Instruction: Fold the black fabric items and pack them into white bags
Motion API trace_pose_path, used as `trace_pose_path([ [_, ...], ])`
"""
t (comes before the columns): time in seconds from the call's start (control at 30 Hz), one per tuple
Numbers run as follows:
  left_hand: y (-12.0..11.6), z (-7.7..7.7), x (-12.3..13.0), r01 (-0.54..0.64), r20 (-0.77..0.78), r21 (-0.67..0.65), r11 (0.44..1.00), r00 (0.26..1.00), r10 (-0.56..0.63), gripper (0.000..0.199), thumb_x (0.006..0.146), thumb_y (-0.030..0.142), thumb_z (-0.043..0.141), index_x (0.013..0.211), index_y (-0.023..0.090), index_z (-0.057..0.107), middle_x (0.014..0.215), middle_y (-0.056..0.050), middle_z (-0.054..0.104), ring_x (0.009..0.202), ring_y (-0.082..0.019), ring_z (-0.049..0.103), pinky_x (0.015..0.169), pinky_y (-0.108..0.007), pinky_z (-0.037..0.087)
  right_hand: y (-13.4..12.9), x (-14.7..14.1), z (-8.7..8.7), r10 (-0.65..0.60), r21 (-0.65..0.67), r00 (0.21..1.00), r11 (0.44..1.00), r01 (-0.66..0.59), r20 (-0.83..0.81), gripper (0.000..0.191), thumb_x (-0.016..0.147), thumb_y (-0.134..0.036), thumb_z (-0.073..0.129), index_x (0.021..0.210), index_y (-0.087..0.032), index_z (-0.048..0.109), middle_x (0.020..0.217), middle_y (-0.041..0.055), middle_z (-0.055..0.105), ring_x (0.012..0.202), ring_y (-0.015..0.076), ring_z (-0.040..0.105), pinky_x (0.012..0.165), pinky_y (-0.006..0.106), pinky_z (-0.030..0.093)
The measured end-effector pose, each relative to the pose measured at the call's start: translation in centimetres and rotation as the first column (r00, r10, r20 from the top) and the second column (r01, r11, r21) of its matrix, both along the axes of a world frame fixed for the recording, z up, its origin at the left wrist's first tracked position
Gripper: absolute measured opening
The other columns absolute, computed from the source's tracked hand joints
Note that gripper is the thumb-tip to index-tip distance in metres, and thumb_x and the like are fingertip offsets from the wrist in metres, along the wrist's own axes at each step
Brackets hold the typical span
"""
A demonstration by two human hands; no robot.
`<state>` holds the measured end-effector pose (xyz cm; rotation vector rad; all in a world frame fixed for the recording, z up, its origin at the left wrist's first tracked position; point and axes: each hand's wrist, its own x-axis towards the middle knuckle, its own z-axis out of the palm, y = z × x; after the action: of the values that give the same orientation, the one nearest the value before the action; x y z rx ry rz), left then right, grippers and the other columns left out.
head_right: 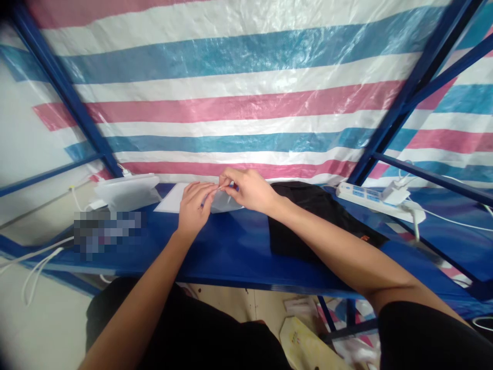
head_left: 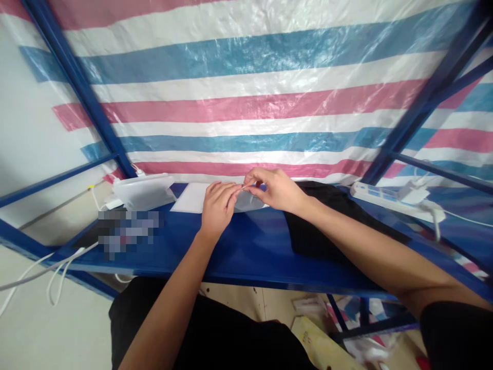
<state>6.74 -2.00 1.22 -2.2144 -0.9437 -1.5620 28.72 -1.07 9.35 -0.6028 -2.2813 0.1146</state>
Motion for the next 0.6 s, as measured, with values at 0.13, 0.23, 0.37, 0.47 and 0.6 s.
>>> trace_pose_path([
  [0.13,0.4,-0.2,-1.3,-0.05,-0.046,-0.027,0.998,0.998,0.049,0.024,0.114,0.021,0.048,0.122,0.021,0.071,0.128,-0.009,0.08,0.13,-0.025,0.07,0.12,-0.048,0.047,1.0,0.1,-0.1,-0.047,-0.022,0.995,0.999,0.046,-0.09,0.012,0.104,-0.035,0.071,0.103,-0.024,0.067,0.101,0.0049,0.079,0.087,0.0221,0.077,0.081,0.035,0.062],
  [0.23,1.2,-0.8,-2.8,-0.158,-0.058,-0.112,0.981,0.987,0.152,0.024,0.113,0.021,0.047,0.12,0.021,0.069,0.128,-0.011,0.079,0.127,-0.028,0.07,0.116,-0.048,0.048,2.8,0.9,-0.2,-0.119,-0.103,0.96,0.99,0.095,-0.253,0.025,0.099,-0.047,0.077,0.1,-0.025,0.066,0.099,0.0054,0.079,0.089,0.0241,0.078,0.078,0.037,0.064],
  [0.37,2.4,-1.7,-4.6,-0.3,-0.069,-0.254,0.919,0.954,0.293,0.023,0.113,0.026,0.047,0.118,0.02,0.068,0.12,-0.013,0.079,0.116,-0.032,0.073,0.107,-0.046,0.052,5.9,2.2,-0.7,-0.184,-0.313,0.882,0.949,0.043,-0.435,0.046,0.088,-0.061,0.087,0.096,-0.024,0.061,0.091,0.0034,0.077,0.072,0.0205,0.075,0.064,0.034,0.063],
  [0.47,2.9,-2.1,-5.0,-0.332,-0.058,-0.362,0.871,0.941,0.334,0.023,0.113,0.026,0.046,0.12,0.021,0.067,0.121,-0.014,0.079,0.111,-0.032,0.074,0.1,-0.043,0.054,7.6,2.9,-1.2,-0.203,-0.419,0.855,0.908,-0.019,-0.477,0.055,0.079,-0.065,0.093,0.092,-0.024,0.058,0.082,0.0011,0.074,0.067,0.0189,0.073,0.063,0.034,0.063],
  [0.6,3.1,-2.3,-5.0,-0.327,-0.019,-0.422,0.846,0.936,0.352,0.023,0.113,0.03,0.046,0.122,0.023,0.066,0.116,-0.011,0.08,0.106,-0.031,0.075,0.096,-0.041,0.055,8.8,3.7,-1.9,-0.222,-0.477,0.851,0.878,-0.038,-0.476,0.054,0.076,-0.06,0.096,0.093,-0.024,0.059,0.079,0.0013,0.073,0.07,0.0196,0.074,0.068,0.035,0.065],
])
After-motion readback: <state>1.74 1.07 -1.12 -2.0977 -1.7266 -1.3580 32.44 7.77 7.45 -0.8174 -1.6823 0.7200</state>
